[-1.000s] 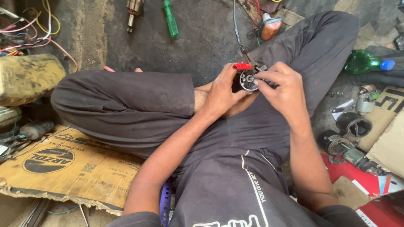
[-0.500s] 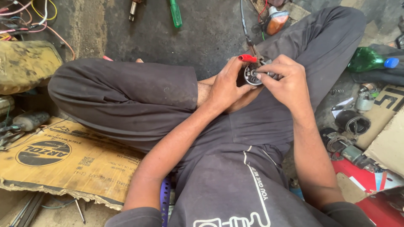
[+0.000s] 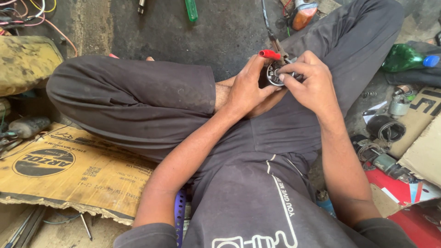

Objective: The person sits cross-legged on the workshop floor and repairs a starter motor in their lap. They pull components out of the housing by hand, set small parts on the floor, and use a red-handled screwdriver to work inside the assembly, repositioning it repeatedly while handling the parts.

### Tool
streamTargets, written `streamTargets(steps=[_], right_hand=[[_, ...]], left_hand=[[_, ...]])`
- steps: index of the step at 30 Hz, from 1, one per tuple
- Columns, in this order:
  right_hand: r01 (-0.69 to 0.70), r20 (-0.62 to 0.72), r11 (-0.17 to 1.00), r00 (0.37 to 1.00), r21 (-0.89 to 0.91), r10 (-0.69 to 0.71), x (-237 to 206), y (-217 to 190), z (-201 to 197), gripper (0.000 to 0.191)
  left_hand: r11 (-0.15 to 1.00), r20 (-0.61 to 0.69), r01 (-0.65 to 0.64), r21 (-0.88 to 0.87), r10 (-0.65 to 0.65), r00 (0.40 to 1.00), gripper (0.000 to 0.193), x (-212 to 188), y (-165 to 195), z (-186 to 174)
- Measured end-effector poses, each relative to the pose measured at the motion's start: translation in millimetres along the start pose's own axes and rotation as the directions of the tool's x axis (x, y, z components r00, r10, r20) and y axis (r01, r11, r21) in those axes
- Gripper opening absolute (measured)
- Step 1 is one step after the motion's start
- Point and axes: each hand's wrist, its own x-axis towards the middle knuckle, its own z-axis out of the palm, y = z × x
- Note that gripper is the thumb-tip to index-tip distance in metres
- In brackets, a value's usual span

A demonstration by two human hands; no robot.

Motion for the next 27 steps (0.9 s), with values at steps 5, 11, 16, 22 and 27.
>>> streamTargets(steps=[5,11,16,22,27], right_hand=[[0.059,0.029,0.998,0.998,-0.034,-0.058,-12,-8,-3,0.026],[0.076,-0.127,0.981,0.987,-0.178,-0.1,-35,-25,18,0.028],[0.111,-0.162,0.972,0.976,-0.207,-0.146,-40,-24,23,0.029],[0.147,-0.178,0.945,0.962,-0.293,-0.205,-43,-21,27,0.031],[0.127,-0.215,0.976,0.963,-0.175,-0.163,-44,-26,25,0.026]], left_hand=[[0.989,0.009,0.148,-0.025,-0.147,0.989,0.063,-1,-5,5],[0.994,0.038,-0.055,0.094,0.052,0.998,0.048,-7,-3,-3],[0.986,0.082,-0.085,0.147,0.074,0.994,0.045,-3,3,-11],[0.978,0.121,-0.086,0.188,0.064,0.991,0.049,0,2,-16],[0.986,0.147,-0.058,0.159,0.034,0.989,0.049,0,-2,-16]])
